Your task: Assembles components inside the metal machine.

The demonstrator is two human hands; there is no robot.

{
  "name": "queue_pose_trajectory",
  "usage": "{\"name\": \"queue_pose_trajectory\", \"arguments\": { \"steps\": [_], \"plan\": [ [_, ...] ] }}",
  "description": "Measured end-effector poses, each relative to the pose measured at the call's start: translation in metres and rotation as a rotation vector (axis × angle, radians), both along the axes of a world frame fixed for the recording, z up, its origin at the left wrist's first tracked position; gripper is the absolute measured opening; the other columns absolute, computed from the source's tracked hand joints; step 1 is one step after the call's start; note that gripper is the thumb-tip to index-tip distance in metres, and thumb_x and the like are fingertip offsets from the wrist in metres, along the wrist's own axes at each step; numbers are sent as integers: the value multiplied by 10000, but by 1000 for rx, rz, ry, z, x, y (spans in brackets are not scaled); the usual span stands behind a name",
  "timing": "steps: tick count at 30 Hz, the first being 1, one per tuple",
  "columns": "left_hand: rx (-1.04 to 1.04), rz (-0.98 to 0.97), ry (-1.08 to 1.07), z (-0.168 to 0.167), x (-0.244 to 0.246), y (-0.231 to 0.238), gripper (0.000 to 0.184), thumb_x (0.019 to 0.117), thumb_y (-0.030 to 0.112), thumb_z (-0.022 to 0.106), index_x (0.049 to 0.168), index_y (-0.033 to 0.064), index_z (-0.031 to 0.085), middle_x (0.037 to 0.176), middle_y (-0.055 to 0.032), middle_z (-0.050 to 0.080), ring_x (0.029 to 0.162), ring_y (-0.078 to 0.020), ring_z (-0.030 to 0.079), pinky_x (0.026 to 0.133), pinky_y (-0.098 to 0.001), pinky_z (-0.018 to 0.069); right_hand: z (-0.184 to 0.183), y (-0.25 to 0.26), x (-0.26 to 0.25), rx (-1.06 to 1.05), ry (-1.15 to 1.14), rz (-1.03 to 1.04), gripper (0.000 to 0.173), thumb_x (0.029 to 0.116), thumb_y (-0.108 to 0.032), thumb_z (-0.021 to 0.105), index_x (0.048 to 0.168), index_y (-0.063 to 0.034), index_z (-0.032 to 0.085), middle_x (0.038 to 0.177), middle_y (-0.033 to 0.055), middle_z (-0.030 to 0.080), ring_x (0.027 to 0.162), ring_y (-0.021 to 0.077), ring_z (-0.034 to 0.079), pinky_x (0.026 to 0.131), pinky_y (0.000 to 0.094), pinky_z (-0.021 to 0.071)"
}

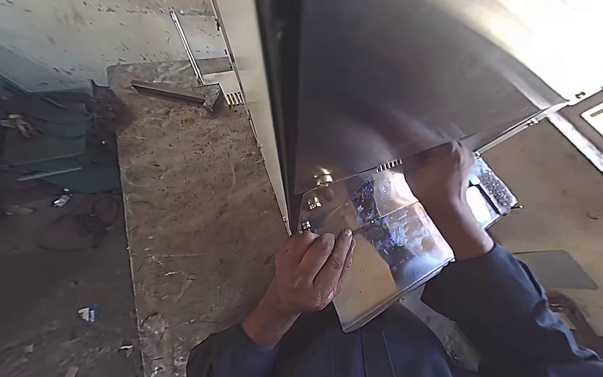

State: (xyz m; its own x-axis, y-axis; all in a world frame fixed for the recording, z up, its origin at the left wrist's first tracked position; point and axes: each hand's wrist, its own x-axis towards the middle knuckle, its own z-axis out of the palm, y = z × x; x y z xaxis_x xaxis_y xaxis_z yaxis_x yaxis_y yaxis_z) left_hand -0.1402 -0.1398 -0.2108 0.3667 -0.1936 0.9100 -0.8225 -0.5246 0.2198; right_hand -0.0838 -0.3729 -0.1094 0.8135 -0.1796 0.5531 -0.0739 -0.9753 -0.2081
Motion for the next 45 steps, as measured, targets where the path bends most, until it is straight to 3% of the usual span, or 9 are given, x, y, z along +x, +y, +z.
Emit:
{"name": "queue_pose_trajectory", "arguments": {
  "steps": [6,10,16,21,26,30,35,38,45],
  "plan": [
    [-10,-2,-14,0,1,0,209,950,186,675,1083,42,748,839,-70,643,739,-202,568,697,-303,480,-21,-7,-1,-9,101,50,241,961,-256,622,875,-33,660,794,155,685,729,357,694,613,561,525],
    [-9,-9,-7,-1,2,-1,214,952,190,670,1087,42,746,845,-74,643,745,-203,564,703,-306,477,3,-6,-3,-16,11,57,220,949,-266,650,926,-54,705,869,155,726,828,350,715,700,572,530],
    [-12,-24,-3,-2,1,0,212,954,183,671,1097,42,739,854,-78,647,759,-205,575,721,-313,486,-39,-8,-7,76,195,44,199,931,-199,666,898,-6,703,816,165,696,740,349,691,658,570,546],
    [-7,-32,3,-1,0,0,213,958,175,667,1096,30,738,852,-85,644,744,-210,565,711,-311,483,11,0,-6,3,26,-9,233,950,-254,639,951,-31,707,880,191,729,847,385,719,717,618,525],
    [-13,-20,2,-2,0,1,221,954,176,672,1110,34,735,846,-81,641,763,-214,576,724,-322,495,-34,-10,-13,-7,126,52,226,947,-200,648,842,-3,687,788,170,685,711,359,682,622,570,533],
    [-11,-27,12,-2,0,-1,229,959,170,667,1128,30,732,848,-88,647,752,-218,578,721,-327,497,-3,-9,-13,-30,10,47,227,964,-252,640,927,-33,686,845,171,708,790,365,703,678,595,526],
    [-16,-18,9,-1,0,-1,223,958,172,672,1119,31,733,829,-83,638,743,-218,569,714,-327,487,-31,-1,-10,1,176,1,223,949,-205,653,899,11,684,796,189,681,717,378,681,640,591,531],
    [-22,-19,9,-1,0,-1,222,960,170,668,1121,31,732,835,-80,641,743,-217,570,705,-327,489,-1,-1,-11,-14,115,-23,238,964,-258,642,1004,-35,715,918,201,720,841,414,704,700,665,524],
    [-19,-13,-6,0,0,-1,210,962,159,665,1114,31,732,829,-85,650,752,-229,580,712,-333,493,-16,8,-3,26,237,-88,238,969,-251,657,928,-19,690,843,177,696,784,370,691,696,613,524]
  ]
}}
